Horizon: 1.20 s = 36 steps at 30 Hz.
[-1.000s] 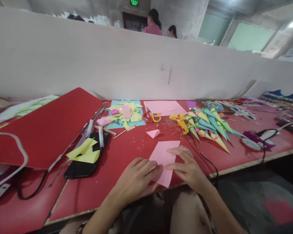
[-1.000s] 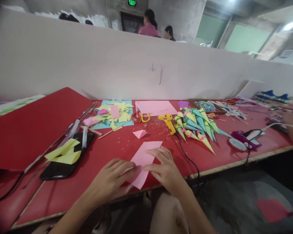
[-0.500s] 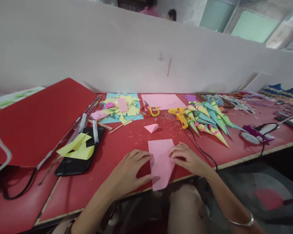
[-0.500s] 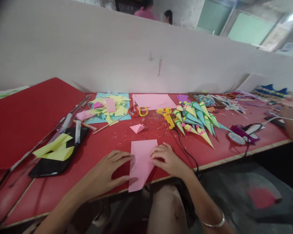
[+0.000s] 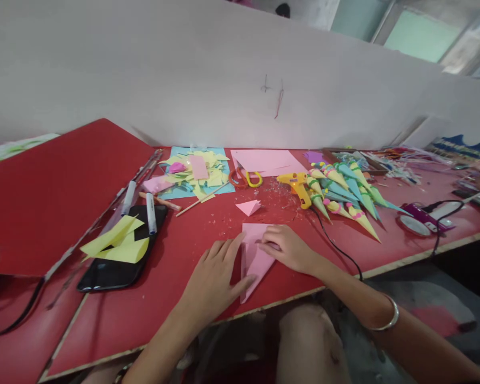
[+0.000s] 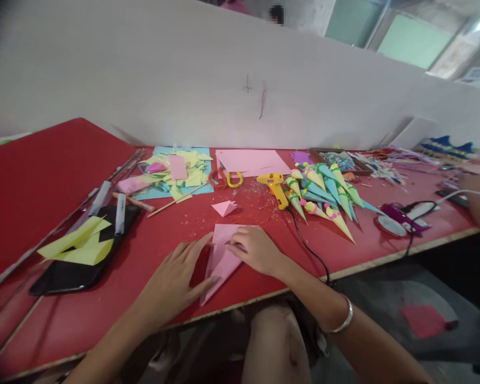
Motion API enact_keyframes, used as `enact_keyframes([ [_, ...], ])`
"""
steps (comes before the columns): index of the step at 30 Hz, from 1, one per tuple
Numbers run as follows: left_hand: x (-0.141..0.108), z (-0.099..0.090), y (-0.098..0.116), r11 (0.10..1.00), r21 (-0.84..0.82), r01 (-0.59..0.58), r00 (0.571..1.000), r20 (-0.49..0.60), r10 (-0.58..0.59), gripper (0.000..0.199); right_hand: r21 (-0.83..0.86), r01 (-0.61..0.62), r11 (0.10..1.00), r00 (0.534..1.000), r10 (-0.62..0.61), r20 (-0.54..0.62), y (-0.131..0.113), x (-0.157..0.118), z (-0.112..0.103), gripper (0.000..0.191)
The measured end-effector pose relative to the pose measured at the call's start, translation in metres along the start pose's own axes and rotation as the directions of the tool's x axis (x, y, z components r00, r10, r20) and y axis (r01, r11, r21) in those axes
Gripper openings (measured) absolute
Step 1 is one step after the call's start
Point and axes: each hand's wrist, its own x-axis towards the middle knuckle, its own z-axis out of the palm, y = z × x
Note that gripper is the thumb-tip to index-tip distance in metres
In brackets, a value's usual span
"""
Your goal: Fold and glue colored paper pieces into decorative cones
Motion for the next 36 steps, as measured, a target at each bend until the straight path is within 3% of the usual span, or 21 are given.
enact_keyframes([
  [13, -0.0019, 0.0033, -0.0015, 1.0, 0.026, -0.01, 1.0, 0.009, 0.01, 0.052, 0.031, -0.134, 0.991, 0.989, 0.135, -0.065, 0.0004, 0.003, 0.0096, 0.022],
  [36, -0.005, 0.0018, -0.004, 0.999, -0.001, -0.037, 0.999, 0.021, 0.037, 0.05, -0.042, -0.159, 0.986, 0.987, 0.158, -0.033, -0.003, 0.0057, 0.0107, 0.02],
])
